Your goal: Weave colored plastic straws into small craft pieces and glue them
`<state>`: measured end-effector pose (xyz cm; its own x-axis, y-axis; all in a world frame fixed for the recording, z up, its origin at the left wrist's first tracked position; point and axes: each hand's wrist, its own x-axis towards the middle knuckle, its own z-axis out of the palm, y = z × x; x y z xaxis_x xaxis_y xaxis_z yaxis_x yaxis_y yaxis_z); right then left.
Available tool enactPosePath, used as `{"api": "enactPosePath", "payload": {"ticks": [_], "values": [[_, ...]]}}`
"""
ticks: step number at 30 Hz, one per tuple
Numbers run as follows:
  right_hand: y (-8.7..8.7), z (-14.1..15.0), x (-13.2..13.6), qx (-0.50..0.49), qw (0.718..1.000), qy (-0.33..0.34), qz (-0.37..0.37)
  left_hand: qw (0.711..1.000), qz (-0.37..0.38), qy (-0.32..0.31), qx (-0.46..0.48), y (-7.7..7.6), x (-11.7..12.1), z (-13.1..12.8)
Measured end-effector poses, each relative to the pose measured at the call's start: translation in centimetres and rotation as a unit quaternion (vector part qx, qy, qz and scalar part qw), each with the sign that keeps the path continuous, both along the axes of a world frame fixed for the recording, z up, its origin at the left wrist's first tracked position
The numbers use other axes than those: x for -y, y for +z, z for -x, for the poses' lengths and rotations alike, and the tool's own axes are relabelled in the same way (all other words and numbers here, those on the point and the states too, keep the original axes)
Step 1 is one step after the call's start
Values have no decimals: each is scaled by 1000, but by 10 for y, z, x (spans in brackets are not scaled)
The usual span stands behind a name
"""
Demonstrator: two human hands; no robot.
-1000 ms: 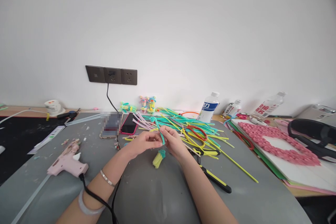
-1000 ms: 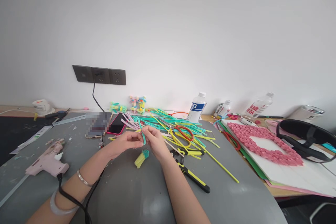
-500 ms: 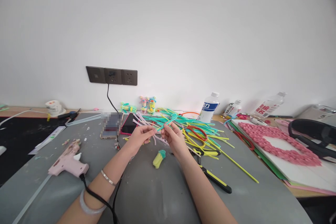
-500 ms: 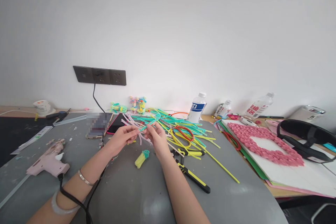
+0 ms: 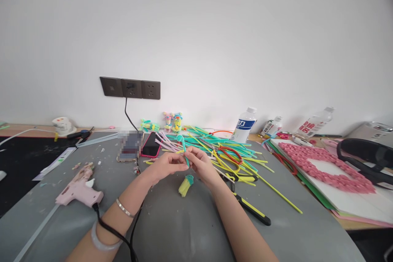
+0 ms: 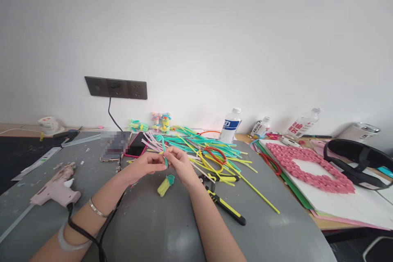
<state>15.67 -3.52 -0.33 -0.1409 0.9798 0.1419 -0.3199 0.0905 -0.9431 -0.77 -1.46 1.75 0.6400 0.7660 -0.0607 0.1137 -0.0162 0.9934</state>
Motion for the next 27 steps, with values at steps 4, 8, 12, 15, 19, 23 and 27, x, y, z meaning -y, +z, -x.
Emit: {"api": "enactPosePath", "payload": {"ticks": [4,8,12,15,19,23,27], "values": [[1,0,0,-3,1000,12,8,1000,0,-4,-3,2,1,1],[1,0,-3,-60,997,-39,17,997,32,45,46,-2,-2,-3],[3,-1,-4,-90,993,-73,16,990,39,107,85,-5,-6,-4],[3,0,-4,-95,993,-74,15,989,18,116,87,-8,-8,-3],[3,0,-4,-96,992,-75,15,990,-36,128,53,-10,-8,-3],[3,0,-5,-99,992,-76,18,992,-47,103,48,-12,-8,-5],[2,0,-5,-98,992,-83,11,990,-54,118,45,-11,-8,-5]]}}
